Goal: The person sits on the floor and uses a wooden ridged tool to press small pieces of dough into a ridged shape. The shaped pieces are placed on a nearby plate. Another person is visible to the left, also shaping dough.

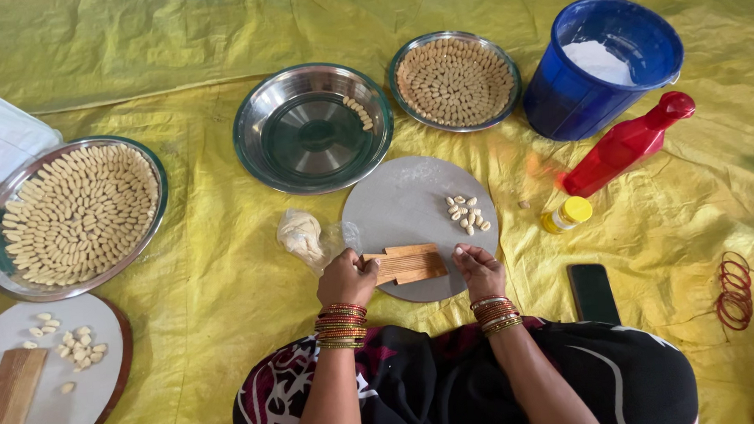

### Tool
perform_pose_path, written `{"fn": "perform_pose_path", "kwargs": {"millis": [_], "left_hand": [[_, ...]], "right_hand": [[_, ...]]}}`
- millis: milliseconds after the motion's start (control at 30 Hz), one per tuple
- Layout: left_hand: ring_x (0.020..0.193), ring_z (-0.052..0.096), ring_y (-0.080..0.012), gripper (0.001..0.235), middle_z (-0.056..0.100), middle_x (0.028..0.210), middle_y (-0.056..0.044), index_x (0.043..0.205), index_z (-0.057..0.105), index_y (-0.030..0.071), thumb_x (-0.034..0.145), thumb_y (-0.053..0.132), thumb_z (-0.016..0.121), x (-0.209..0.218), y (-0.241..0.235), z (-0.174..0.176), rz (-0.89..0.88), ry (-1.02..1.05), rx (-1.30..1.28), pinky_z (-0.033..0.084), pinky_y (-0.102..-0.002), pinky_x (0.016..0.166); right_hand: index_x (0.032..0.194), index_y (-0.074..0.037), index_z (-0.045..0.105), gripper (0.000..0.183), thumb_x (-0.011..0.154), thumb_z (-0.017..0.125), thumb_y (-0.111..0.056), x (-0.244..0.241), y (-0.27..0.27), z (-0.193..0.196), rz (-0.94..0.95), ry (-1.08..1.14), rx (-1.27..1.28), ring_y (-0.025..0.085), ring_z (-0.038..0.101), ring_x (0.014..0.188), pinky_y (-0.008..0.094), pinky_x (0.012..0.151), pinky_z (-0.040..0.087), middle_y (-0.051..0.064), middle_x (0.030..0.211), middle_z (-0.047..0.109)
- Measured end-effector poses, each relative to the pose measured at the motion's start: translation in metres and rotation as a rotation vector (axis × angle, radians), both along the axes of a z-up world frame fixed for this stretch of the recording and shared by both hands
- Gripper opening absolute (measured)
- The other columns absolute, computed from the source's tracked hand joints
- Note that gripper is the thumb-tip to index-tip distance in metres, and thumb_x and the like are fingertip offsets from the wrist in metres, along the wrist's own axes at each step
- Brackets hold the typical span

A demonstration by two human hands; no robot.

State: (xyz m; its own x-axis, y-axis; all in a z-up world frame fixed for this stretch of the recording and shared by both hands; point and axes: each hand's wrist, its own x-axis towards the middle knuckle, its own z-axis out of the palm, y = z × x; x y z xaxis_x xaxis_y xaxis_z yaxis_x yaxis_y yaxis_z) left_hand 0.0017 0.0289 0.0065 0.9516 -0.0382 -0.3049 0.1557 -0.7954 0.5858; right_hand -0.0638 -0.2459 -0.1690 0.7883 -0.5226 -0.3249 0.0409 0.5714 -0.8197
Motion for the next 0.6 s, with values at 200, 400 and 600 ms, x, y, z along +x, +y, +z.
{"fn": "perform_pose_path", "kwargs": {"millis": [200,400,600], "left_hand": [[0.089,0.074,-0.0302,0.034,0.076,0.094,-0.008,0.095,0.068,0.013,0.088,0.046,0.07,0.012,0.001,-0.026,0.047,0.14,0.054,0.057,-0.044,0.081],[0.104,0.069,-0.0305,0.042,0.072,0.112,-0.011,0.108,0.066,0.012,0.089,0.049,0.072,0.019,-0.014,-0.053,-0.022,0.188,0.133,0.055,-0.044,0.089],[0.084,0.072,-0.0143,0.028,0.077,0.105,-0.001,0.098,0.074,0.012,0.096,0.039,0.066,0.006,-0.044,-0.081,-0.09,0.032,-0.232,0.059,-0.034,0.077]], "right_hand": [[0.105,0.005,0.071,0.015,0.09,0.07,0.003,-0.002,0.003,0.006,0.033,-0.003,-0.062,0.02,0.072,0.094,0.033,0.088,0.062,0.012,0.101,0.074],[0.108,0.003,0.074,0.017,0.091,0.072,0.001,0.001,0.014,0.022,0.098,0.175,-0.295,0.017,0.071,0.091,0.033,0.087,0.06,0.01,0.1,0.076],[0.107,0.0,0.073,0.018,0.09,0.071,0.002,0.0,0.028,0.04,0.214,0.068,-0.418,0.016,0.073,0.088,0.032,0.083,0.062,0.009,0.099,0.077]]}}
